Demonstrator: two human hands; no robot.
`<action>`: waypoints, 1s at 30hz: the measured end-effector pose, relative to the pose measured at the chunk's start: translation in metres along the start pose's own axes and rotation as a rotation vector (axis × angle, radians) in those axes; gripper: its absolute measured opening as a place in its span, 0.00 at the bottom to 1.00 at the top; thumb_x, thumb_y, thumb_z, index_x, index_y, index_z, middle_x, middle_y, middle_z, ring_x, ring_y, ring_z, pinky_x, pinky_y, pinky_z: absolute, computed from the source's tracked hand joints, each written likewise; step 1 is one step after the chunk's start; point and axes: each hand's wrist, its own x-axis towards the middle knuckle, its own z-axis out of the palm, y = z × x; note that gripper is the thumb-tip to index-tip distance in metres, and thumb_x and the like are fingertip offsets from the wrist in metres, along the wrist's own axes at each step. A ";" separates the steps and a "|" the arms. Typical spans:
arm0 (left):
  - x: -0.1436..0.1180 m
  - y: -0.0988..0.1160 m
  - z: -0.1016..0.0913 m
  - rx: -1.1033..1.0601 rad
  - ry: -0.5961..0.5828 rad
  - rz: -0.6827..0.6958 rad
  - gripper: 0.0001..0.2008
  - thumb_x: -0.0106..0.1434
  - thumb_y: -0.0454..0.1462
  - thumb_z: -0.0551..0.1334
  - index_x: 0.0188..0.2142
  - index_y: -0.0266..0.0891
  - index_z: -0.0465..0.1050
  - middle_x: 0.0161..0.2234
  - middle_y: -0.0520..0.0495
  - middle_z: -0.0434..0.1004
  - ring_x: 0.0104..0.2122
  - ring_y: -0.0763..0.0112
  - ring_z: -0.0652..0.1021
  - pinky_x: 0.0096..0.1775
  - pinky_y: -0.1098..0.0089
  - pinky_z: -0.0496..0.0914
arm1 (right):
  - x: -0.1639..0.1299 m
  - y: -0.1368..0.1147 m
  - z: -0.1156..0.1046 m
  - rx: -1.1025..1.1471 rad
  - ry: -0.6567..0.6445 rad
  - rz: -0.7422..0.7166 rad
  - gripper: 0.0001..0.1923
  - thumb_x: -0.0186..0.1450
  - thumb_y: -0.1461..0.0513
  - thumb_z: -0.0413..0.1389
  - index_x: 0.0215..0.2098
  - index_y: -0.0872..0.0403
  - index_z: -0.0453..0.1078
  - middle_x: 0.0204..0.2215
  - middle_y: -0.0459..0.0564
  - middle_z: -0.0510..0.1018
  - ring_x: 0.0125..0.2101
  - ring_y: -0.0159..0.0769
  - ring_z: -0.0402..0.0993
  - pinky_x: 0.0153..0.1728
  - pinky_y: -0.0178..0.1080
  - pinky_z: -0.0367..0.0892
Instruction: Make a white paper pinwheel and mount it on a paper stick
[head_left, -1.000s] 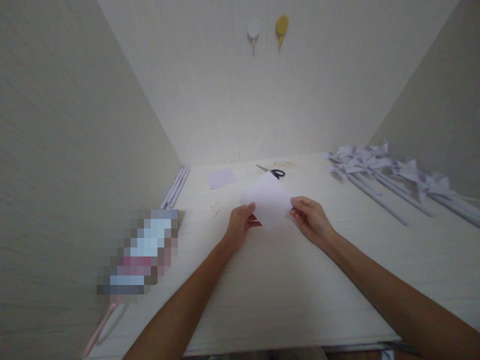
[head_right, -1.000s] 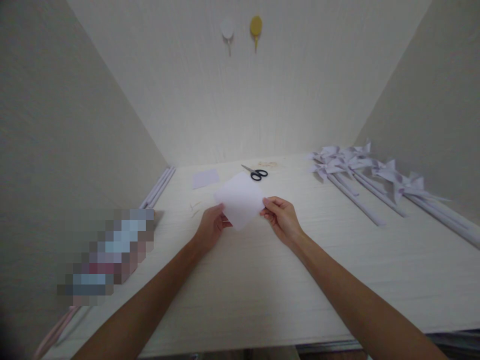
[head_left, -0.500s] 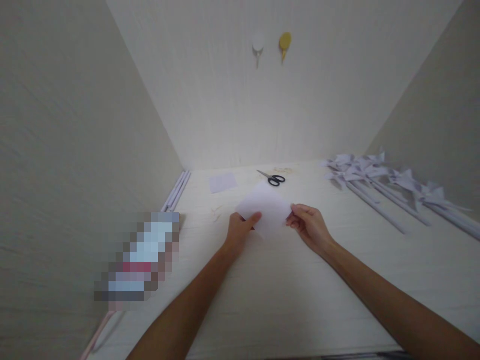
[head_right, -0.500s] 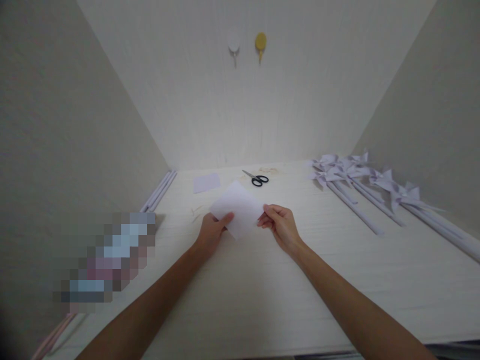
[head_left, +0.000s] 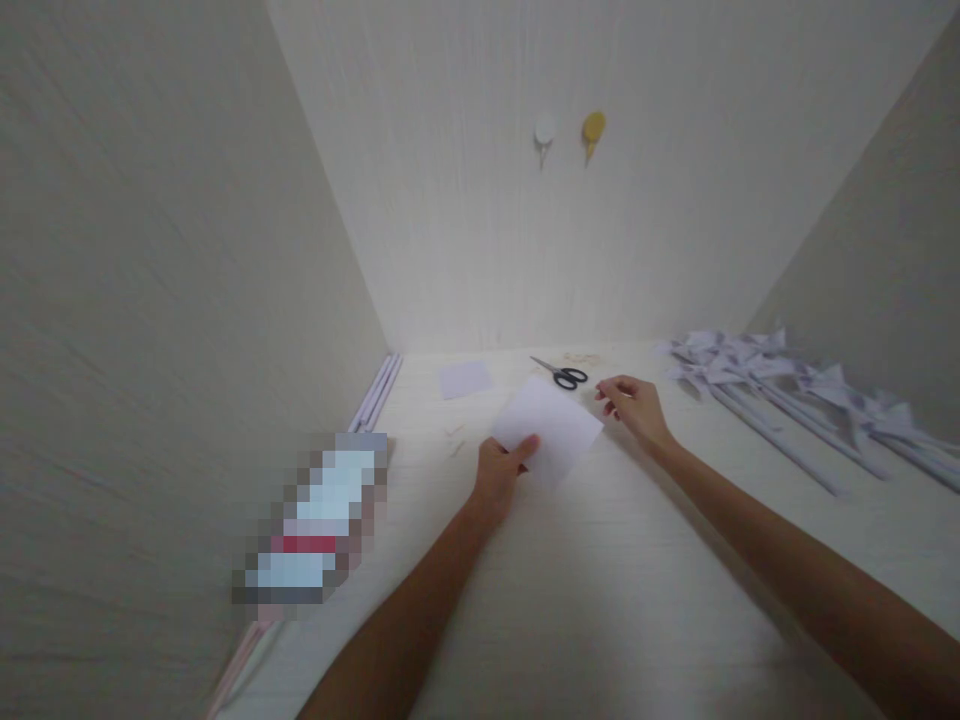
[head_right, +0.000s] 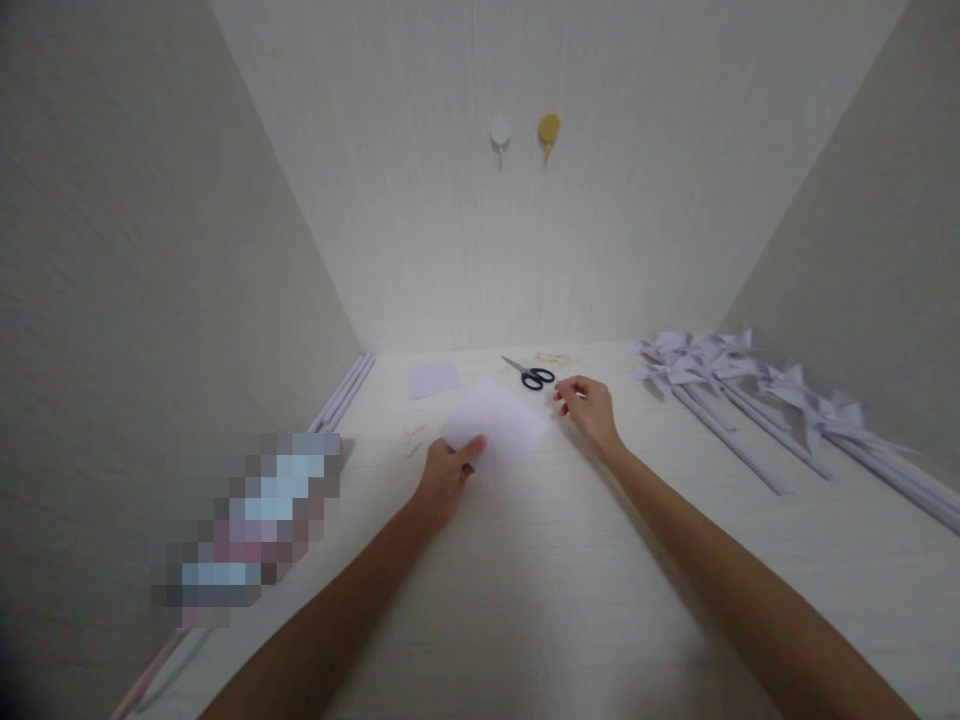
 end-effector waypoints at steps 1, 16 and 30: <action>0.000 0.000 0.000 -0.004 -0.002 -0.001 0.15 0.39 0.37 0.67 0.29 0.33 0.73 0.28 0.45 0.76 0.25 0.70 0.74 0.30 0.68 0.69 | 0.010 0.001 0.002 -0.079 0.015 -0.004 0.12 0.57 0.59 0.47 0.28 0.59 0.69 0.26 0.52 0.76 0.19 0.29 0.69 0.21 0.33 0.62; -0.003 0.003 -0.001 -0.050 0.033 -0.005 0.14 0.39 0.38 0.67 0.28 0.33 0.73 0.27 0.46 0.76 0.24 0.71 0.74 0.29 0.70 0.69 | 0.068 -0.002 0.038 -0.607 -0.111 0.037 0.13 0.56 0.58 0.50 0.33 0.58 0.70 0.36 0.60 0.73 0.37 0.45 0.69 0.32 0.40 0.61; -0.002 0.002 -0.001 -0.038 0.049 -0.025 0.14 0.38 0.38 0.68 0.27 0.33 0.73 0.27 0.44 0.76 0.24 0.71 0.74 0.30 0.69 0.69 | 0.079 -0.003 0.045 -0.450 -0.323 0.140 0.04 0.48 0.65 0.58 0.20 0.59 0.67 0.27 0.59 0.73 0.36 0.45 0.69 0.30 0.37 0.60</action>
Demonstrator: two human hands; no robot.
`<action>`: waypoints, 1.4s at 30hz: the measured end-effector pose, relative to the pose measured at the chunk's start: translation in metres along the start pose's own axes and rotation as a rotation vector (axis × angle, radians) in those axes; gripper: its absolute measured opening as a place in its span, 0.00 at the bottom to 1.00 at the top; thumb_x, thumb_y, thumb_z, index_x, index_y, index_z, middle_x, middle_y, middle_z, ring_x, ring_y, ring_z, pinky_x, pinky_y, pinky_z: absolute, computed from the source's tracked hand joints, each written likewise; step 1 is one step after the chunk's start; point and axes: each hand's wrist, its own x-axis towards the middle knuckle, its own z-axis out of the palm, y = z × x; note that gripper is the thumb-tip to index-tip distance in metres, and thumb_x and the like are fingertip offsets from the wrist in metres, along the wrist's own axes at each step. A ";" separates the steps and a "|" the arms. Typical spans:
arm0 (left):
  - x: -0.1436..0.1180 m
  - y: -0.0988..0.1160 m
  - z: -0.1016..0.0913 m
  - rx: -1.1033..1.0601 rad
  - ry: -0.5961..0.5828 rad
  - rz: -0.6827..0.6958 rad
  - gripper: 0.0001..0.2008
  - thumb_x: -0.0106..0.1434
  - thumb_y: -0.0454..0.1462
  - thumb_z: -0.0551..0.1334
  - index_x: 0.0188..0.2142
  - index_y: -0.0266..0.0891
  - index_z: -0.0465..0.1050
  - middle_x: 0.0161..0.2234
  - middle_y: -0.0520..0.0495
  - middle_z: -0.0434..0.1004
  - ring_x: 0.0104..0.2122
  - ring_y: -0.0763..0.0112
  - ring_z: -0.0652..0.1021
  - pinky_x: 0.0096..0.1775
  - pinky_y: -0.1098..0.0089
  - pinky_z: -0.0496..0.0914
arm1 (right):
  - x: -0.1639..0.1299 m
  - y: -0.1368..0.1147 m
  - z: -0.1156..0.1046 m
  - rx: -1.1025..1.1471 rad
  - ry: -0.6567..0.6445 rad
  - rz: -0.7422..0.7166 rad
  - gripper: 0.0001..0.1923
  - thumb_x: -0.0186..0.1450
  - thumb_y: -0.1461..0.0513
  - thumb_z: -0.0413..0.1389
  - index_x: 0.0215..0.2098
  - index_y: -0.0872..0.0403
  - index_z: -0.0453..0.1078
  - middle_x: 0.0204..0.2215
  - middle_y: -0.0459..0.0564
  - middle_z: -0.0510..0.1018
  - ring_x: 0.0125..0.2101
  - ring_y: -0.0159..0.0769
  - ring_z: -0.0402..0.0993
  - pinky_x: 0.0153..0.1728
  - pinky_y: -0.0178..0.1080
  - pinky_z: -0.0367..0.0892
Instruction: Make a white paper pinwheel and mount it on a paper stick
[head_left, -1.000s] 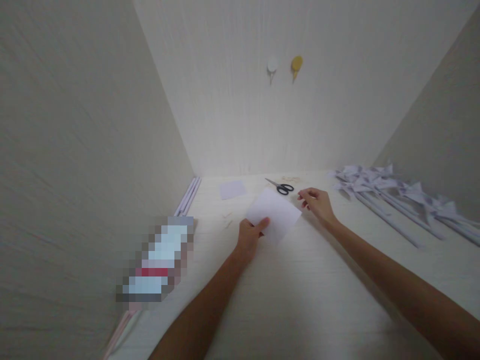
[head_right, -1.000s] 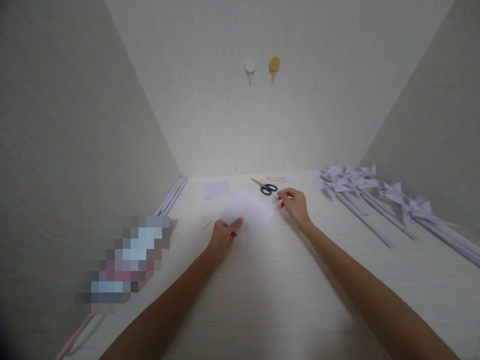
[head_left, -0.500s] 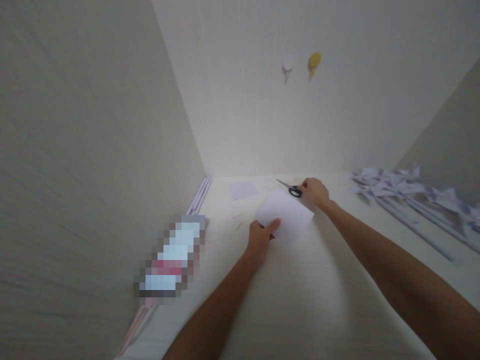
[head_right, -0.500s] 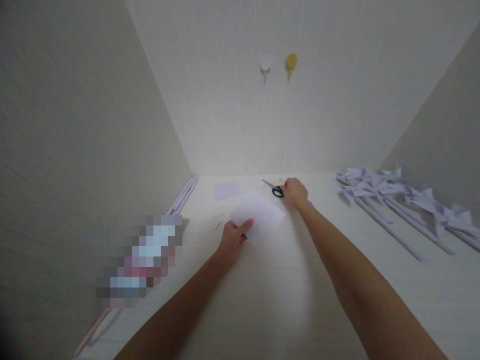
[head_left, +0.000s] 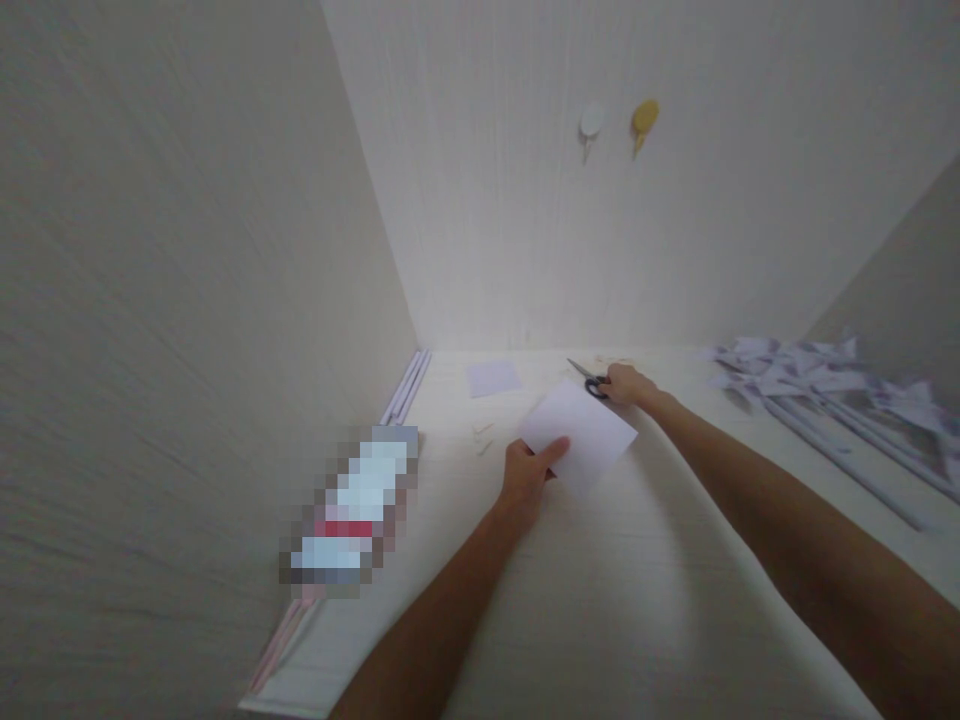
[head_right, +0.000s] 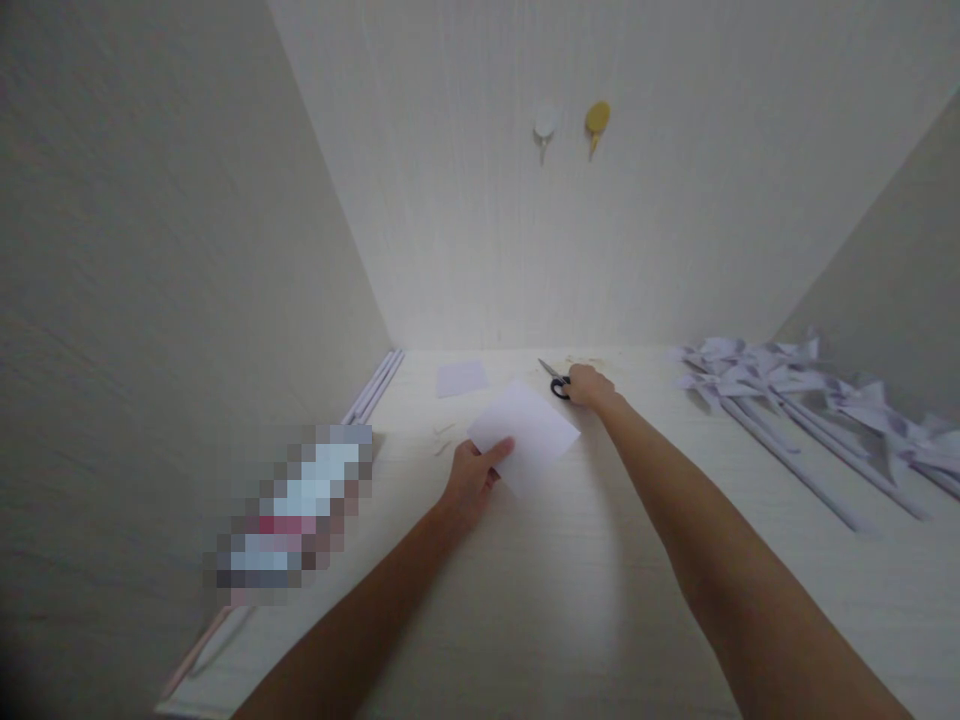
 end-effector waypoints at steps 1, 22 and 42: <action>0.000 0.000 0.000 -0.002 -0.002 -0.002 0.14 0.38 0.37 0.68 0.27 0.33 0.74 0.27 0.44 0.76 0.24 0.72 0.74 0.30 0.69 0.69 | 0.000 -0.001 -0.002 0.047 -0.016 0.004 0.05 0.48 0.66 0.58 0.17 0.58 0.66 0.24 0.57 0.73 0.34 0.43 0.69 0.28 0.36 0.60; -0.004 0.006 0.006 -0.100 0.046 -0.021 0.13 0.40 0.37 0.67 0.27 0.31 0.72 0.26 0.44 0.76 0.24 0.71 0.75 0.29 0.71 0.69 | -0.153 0.004 0.000 1.553 -0.279 0.142 0.13 0.42 0.63 0.65 0.18 0.56 0.64 0.14 0.40 0.63 0.13 0.20 0.52 0.12 0.27 0.50; -0.009 -0.007 0.011 0.129 0.121 0.114 0.15 0.44 0.42 0.65 0.27 0.31 0.72 0.24 0.46 0.75 0.23 0.72 0.74 0.25 0.73 0.67 | -0.184 0.002 0.030 1.240 -0.022 -0.046 0.10 0.42 0.61 0.63 0.18 0.56 0.66 0.15 0.41 0.65 0.18 0.26 0.57 0.20 0.32 0.52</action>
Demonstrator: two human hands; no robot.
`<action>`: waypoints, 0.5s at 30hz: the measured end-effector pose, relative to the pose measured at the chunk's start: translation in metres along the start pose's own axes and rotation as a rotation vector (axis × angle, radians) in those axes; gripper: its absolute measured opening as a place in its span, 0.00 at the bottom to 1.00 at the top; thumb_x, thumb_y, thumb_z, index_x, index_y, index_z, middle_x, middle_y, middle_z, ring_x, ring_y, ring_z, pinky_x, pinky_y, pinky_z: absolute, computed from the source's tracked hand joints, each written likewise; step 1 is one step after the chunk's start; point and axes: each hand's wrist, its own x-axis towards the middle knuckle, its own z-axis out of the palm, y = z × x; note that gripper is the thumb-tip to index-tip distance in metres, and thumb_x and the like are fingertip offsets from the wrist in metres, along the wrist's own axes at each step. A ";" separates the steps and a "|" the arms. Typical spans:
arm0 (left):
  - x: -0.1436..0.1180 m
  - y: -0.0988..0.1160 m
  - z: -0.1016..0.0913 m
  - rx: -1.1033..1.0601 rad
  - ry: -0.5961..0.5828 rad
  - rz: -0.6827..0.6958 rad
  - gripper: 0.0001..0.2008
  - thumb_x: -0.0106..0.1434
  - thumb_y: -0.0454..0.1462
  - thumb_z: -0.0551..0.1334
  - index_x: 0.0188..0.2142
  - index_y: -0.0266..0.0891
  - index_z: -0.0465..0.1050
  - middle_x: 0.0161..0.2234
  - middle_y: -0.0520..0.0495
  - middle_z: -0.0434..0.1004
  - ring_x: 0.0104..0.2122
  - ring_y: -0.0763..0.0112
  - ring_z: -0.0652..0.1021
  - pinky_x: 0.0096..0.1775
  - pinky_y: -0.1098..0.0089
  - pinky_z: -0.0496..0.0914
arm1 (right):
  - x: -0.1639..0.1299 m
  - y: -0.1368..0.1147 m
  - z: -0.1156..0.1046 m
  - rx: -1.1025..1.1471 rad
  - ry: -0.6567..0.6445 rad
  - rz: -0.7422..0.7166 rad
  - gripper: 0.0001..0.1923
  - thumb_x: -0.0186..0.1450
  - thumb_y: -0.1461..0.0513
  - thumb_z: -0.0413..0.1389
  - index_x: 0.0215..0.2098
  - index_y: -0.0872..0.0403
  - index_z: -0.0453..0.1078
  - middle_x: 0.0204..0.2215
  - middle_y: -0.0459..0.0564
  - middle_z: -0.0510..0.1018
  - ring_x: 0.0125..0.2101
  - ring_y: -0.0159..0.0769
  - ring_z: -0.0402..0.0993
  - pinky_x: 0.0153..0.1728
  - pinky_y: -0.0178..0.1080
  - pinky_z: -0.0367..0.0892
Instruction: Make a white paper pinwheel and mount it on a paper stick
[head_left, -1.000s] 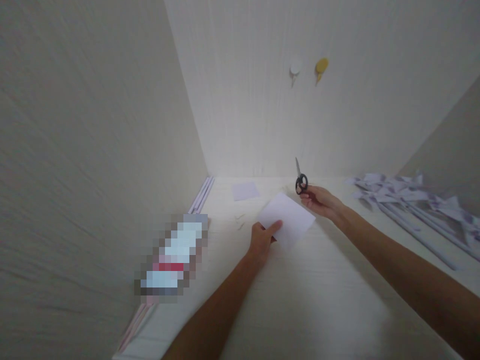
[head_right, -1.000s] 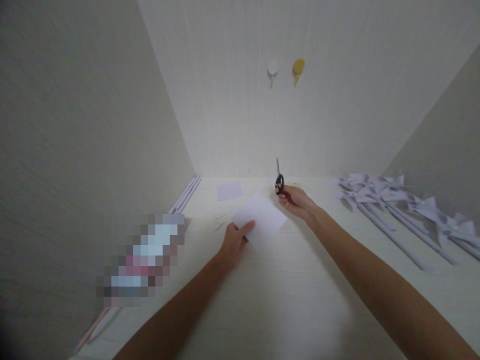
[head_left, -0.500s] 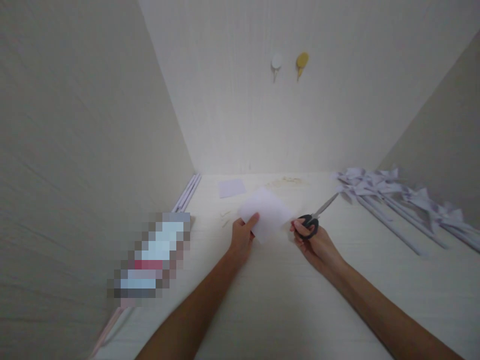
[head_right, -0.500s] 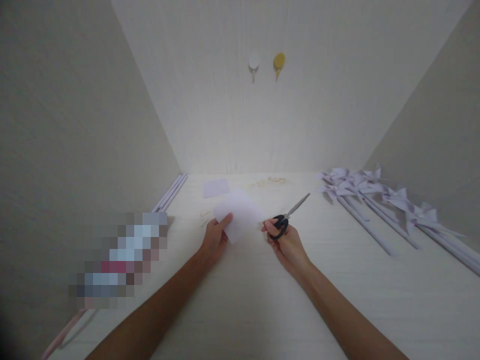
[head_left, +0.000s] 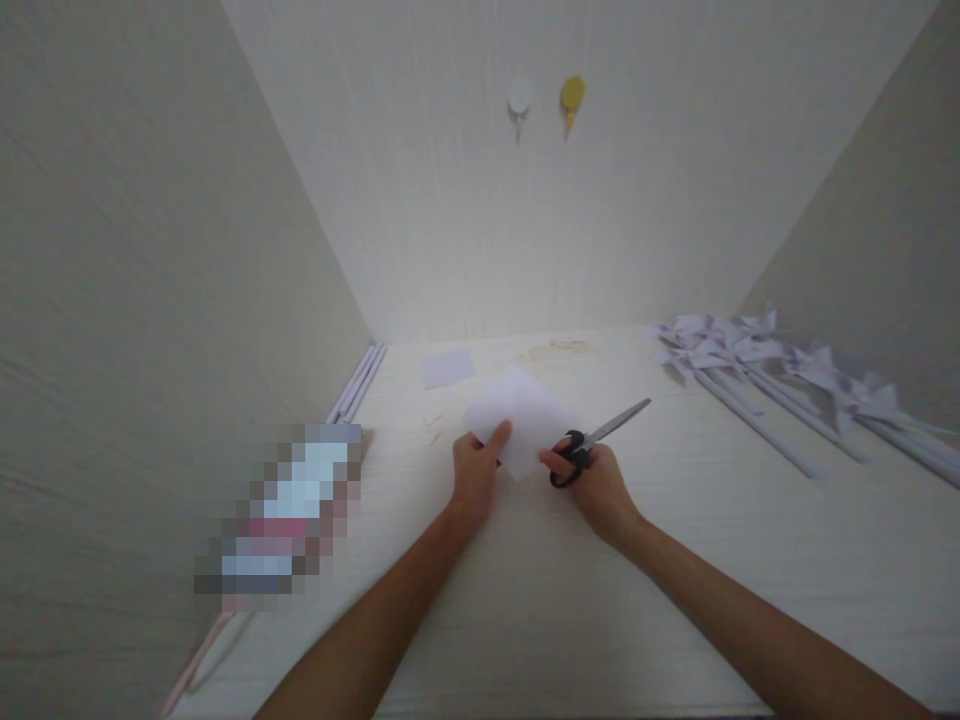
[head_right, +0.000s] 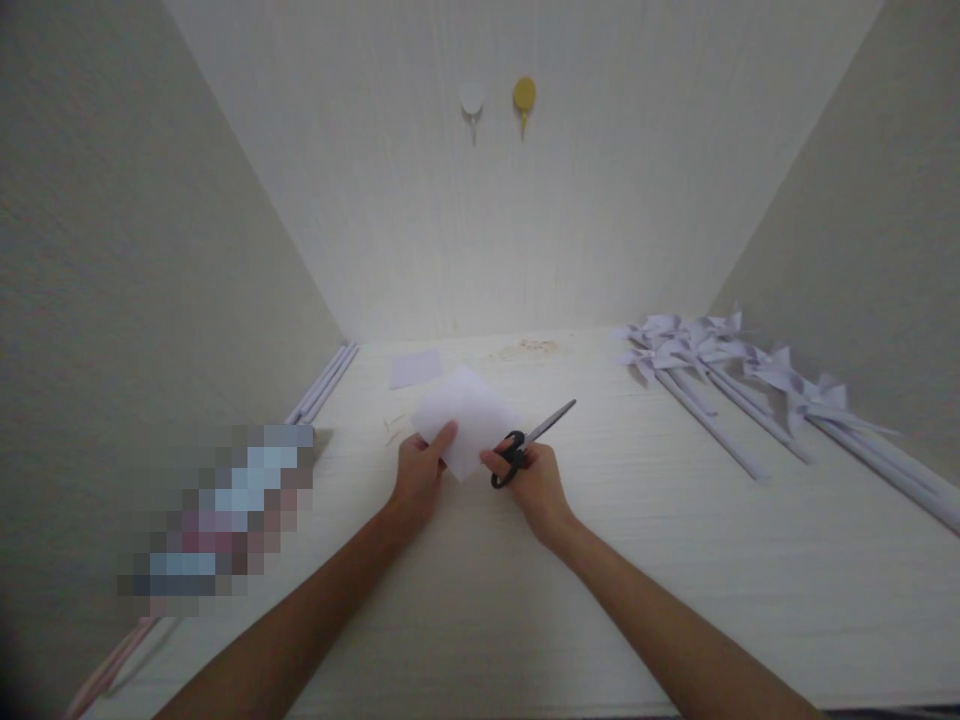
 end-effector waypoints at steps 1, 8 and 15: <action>0.000 0.000 0.000 0.006 -0.008 -0.001 0.15 0.43 0.42 0.65 0.28 0.31 0.72 0.25 0.45 0.76 0.24 0.72 0.74 0.26 0.73 0.68 | 0.000 0.000 0.000 0.027 0.019 -0.007 0.10 0.43 0.61 0.63 0.18 0.56 0.65 0.15 0.41 0.65 0.18 0.25 0.57 0.19 0.32 0.52; -0.003 0.002 0.002 0.030 -0.138 -0.047 0.17 0.42 0.42 0.66 0.30 0.30 0.73 0.29 0.41 0.77 0.27 0.66 0.76 0.30 0.66 0.71 | 0.004 -0.007 -0.001 0.248 0.112 0.085 0.11 0.42 0.60 0.63 0.19 0.55 0.65 0.16 0.42 0.66 0.17 0.25 0.57 0.17 0.31 0.52; -0.005 0.002 0.001 0.107 -0.204 -0.029 0.16 0.44 0.41 0.65 0.30 0.30 0.73 0.29 0.41 0.77 0.27 0.67 0.76 0.30 0.68 0.71 | 0.005 -0.008 -0.002 0.332 0.111 0.111 0.11 0.41 0.62 0.64 0.18 0.56 0.65 0.15 0.41 0.65 0.17 0.23 0.57 0.16 0.30 0.52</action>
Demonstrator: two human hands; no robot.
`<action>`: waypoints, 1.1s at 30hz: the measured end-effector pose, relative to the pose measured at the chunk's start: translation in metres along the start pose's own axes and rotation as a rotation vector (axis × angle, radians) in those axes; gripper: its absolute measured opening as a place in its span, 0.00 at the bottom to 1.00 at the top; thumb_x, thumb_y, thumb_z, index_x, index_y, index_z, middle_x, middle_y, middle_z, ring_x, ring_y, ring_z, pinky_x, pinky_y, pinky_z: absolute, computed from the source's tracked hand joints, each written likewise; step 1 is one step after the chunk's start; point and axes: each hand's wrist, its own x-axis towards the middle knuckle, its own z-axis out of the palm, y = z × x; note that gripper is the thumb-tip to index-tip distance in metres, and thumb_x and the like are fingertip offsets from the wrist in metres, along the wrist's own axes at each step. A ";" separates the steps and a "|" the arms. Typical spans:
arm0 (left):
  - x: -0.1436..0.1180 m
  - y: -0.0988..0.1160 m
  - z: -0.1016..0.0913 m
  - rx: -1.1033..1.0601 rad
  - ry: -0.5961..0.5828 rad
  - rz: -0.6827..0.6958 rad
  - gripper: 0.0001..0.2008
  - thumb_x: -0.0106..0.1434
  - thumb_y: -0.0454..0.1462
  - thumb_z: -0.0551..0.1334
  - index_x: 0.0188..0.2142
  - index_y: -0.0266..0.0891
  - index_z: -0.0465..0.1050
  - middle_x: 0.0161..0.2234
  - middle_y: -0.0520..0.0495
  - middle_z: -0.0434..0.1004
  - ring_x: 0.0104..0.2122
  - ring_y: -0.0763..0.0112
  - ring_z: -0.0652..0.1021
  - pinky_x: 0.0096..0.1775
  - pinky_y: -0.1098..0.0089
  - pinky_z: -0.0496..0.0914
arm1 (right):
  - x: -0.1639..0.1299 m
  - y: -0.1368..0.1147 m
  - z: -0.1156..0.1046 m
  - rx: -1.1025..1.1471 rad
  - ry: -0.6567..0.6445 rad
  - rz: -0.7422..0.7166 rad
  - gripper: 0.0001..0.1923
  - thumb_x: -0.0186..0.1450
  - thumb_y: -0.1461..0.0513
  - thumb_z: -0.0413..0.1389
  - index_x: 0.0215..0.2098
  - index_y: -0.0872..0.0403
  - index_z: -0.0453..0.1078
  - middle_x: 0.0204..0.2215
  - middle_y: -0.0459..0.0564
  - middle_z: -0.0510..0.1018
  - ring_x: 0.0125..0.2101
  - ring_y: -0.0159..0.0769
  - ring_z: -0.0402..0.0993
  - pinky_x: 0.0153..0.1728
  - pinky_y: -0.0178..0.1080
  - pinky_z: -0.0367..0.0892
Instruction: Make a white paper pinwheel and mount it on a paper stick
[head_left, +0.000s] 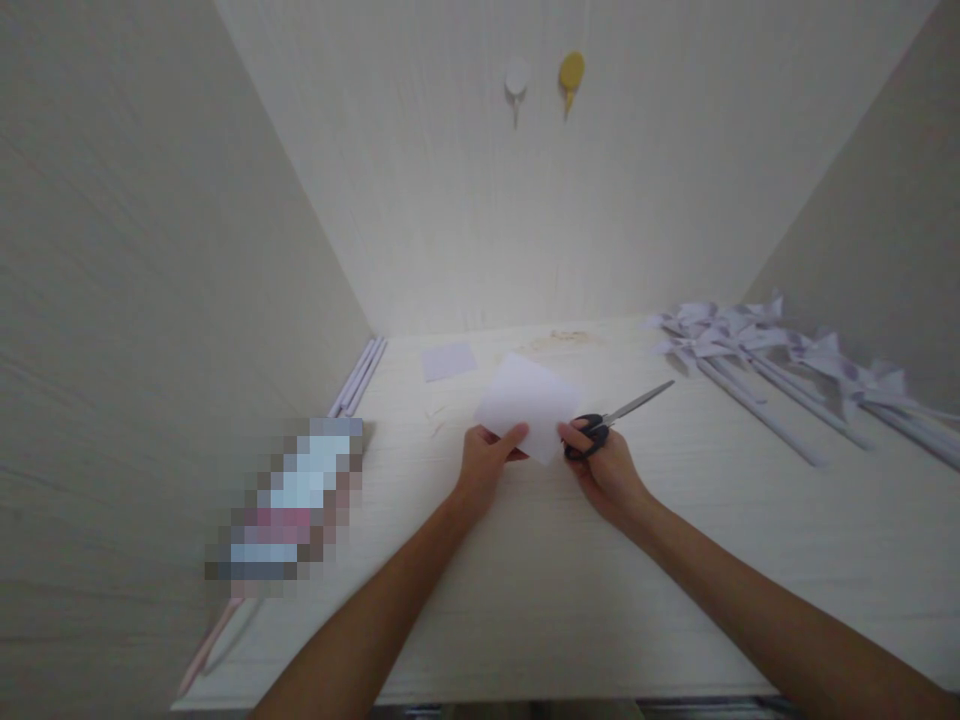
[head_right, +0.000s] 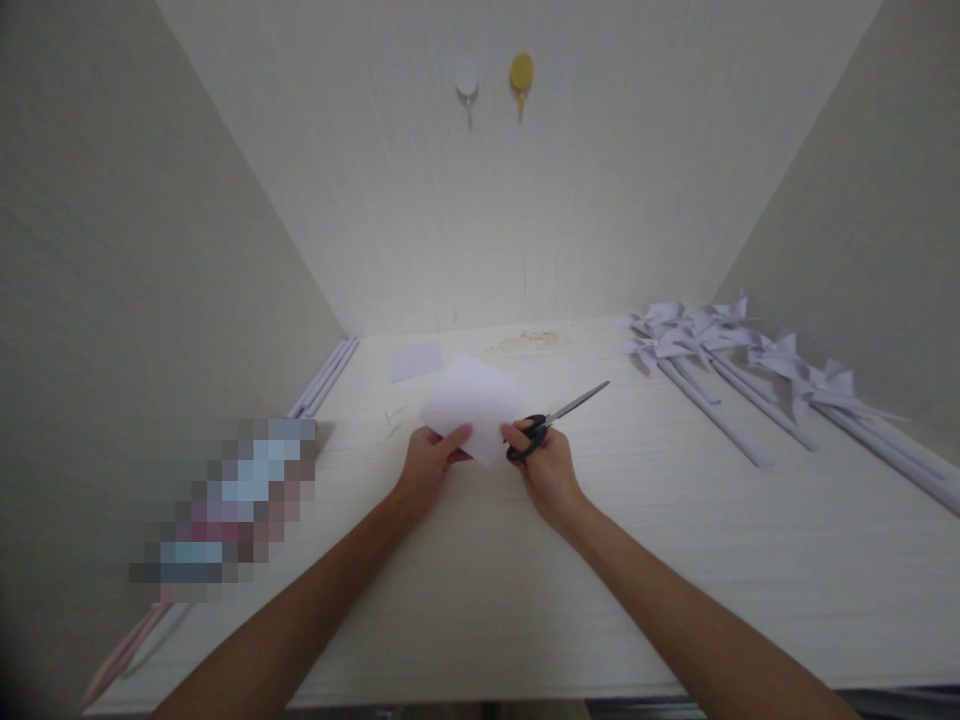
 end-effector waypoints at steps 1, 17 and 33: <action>0.000 0.000 0.000 0.001 0.009 0.000 0.16 0.44 0.40 0.65 0.30 0.30 0.73 0.29 0.41 0.77 0.27 0.67 0.76 0.29 0.68 0.71 | 0.000 0.000 0.000 -0.004 0.001 0.001 0.11 0.41 0.62 0.64 0.18 0.56 0.65 0.15 0.41 0.66 0.17 0.23 0.58 0.16 0.30 0.52; 0.012 0.010 -0.006 0.050 0.157 0.047 0.17 0.40 0.41 0.67 0.28 0.31 0.73 0.29 0.42 0.77 0.25 0.69 0.75 0.27 0.71 0.70 | 0.000 -0.002 -0.004 -0.078 -0.155 0.063 0.11 0.46 0.57 0.61 0.21 0.56 0.70 0.20 0.45 0.72 0.17 0.23 0.57 0.17 0.30 0.51; 0.034 0.072 0.018 -0.073 0.183 0.193 0.15 0.44 0.34 0.64 0.33 0.30 0.70 0.34 0.44 0.75 0.29 0.74 0.75 0.33 0.70 0.72 | -0.018 -0.013 -0.006 -0.587 -0.534 -0.046 0.25 0.59 0.47 0.44 0.18 0.57 0.64 0.12 0.42 0.59 0.15 0.25 0.53 0.18 0.32 0.48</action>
